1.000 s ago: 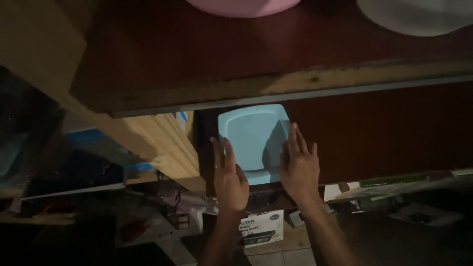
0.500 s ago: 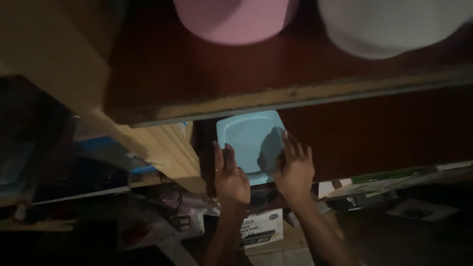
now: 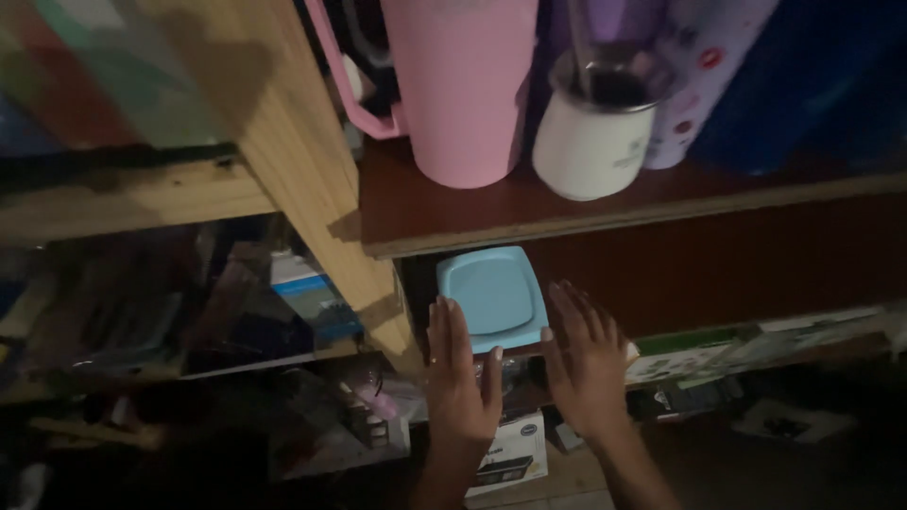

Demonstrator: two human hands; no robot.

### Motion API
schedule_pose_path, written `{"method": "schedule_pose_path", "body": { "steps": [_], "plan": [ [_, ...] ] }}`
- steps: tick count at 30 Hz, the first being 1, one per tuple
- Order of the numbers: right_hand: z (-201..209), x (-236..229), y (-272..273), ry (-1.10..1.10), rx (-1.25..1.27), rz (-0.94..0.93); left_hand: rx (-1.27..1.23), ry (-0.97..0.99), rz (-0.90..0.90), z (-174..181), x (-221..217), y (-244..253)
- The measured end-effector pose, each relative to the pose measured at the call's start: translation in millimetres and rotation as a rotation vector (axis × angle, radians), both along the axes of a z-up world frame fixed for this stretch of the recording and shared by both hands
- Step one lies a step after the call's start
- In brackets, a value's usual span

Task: Picking up a plastic lid from a shelf, wiping it with a cloth, and returning it to the shelf

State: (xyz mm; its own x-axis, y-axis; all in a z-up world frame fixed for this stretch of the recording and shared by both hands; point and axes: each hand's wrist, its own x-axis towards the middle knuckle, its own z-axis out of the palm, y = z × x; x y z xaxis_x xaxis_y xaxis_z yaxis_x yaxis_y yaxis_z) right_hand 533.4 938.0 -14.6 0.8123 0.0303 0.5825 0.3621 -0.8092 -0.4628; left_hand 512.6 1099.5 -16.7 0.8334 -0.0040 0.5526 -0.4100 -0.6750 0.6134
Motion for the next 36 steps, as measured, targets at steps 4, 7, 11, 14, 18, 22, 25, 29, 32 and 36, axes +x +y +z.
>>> {"method": "schedule_pose_path", "body": {
  "steps": [4,7,11,14,18,22,25,29,32,36],
  "plan": [
    [64,-45,-6,0.039,0.052,-0.023,-0.013,-0.001,-0.047,37,-32,5],
    [94,-80,-9,-0.006,0.106,0.037,0.009,-0.024,-0.088,65,-61,6],
    [113,-109,-9,0.033,0.128,0.003,0.043,-0.107,-0.111,88,-86,3],
    [117,-126,-11,0.035,0.149,0.006,0.054,-0.123,-0.144,92,-98,2],
    [117,-143,-20,0.021,0.183,0.018,0.0,-0.142,-0.236,93,-104,-5],
    [121,-167,-38,0.111,0.209,-0.105,-0.044,-0.125,-0.315,87,-107,-22],
    [123,-190,-57,0.092,0.189,-0.17,-0.065,-0.117,-0.404,96,-116,-36],
    [134,-222,-81,0.021,0.158,-0.279,-0.094,-0.102,-0.496,113,-131,-58],
    [144,-248,-101,-0.017,0.151,-0.305,-0.173,-0.053,-0.608,127,-149,-80],
    [151,-300,-131,-0.04,0.156,-0.373,-0.22,-0.209,-0.735,122,-172,-119]
  ]
}}
